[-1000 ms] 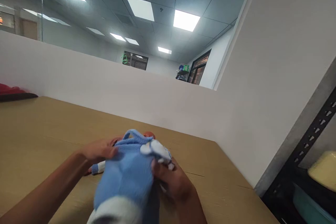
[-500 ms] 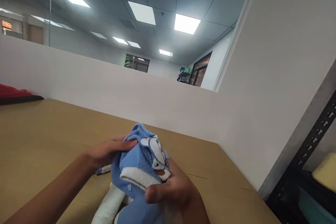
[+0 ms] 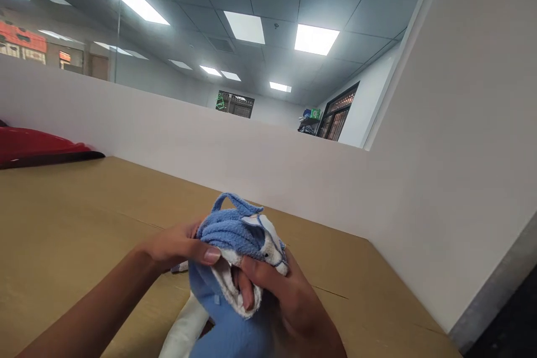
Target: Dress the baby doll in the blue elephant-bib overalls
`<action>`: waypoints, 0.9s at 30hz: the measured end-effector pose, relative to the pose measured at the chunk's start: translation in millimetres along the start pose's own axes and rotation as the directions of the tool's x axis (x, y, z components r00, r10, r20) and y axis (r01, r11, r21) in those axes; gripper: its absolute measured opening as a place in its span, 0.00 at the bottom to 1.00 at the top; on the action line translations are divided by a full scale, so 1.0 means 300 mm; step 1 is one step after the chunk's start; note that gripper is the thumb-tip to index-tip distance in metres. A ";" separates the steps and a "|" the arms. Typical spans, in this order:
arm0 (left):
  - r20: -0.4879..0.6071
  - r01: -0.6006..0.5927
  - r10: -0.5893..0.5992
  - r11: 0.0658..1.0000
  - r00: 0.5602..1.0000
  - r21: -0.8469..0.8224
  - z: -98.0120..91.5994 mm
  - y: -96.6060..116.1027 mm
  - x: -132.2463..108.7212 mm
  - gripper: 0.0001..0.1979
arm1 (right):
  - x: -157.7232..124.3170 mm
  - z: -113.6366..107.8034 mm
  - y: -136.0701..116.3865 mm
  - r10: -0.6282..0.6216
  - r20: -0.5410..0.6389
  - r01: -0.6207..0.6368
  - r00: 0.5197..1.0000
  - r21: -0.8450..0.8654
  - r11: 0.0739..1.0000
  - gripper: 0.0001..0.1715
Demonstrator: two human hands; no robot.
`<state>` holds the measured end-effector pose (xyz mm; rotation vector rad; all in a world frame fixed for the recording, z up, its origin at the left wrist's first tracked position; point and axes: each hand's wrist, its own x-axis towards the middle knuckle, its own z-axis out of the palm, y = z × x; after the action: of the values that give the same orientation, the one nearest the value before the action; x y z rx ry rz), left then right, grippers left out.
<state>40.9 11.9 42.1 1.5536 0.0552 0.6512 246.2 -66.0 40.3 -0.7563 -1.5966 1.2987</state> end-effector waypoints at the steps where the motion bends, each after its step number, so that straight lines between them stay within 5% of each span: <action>1: 0.001 0.002 -0.002 1.000 1.000 -0.002 -0.002 -0.007 0.001 0.22 | -0.002 -0.001 -0.007 0.002 0.002 -0.002 1.000 -0.032 0.999 0.33; 5: 0.042 0.008 -0.006 0.999 0.999 -0.034 -0.001 -0.015 0.009 0.18 | -0.004 -0.019 -0.020 0.011 -0.014 -0.012 1.000 -0.061 0.998 0.30; 11: -0.060 0.013 -0.015 0.999 0.998 -0.032 -0.009 -0.010 0.006 0.19 | -0.005 -0.013 -0.030 0.010 0.031 -0.007 0.999 -0.071 0.997 0.30; 17: 0.106 0.005 -0.010 0.999 0.994 0.046 -0.003 0.001 -0.002 0.20 | 0.000 0.001 0.008 0.008 -0.113 0.008 0.994 0.144 0.990 0.24; 23: -0.059 -0.024 0.022 0.999 0.998 -0.039 0.052 0.007 -0.003 0.18 | 0.016 0.050 0.052 0.035 -0.185 0.038 0.982 0.379 0.925 0.18; 27: -0.192 0.031 -0.042 0.998 0.980 -0.056 0.132 -0.024 -0.113 0.24 | -0.046 0.109 0.121 0.142 -0.159 -0.076 0.977 0.363 0.929 0.26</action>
<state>32.1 -37.1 25.2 1.4314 0.2104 0.7672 218.6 -81.9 0.8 -0.7201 -1.1424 1.5012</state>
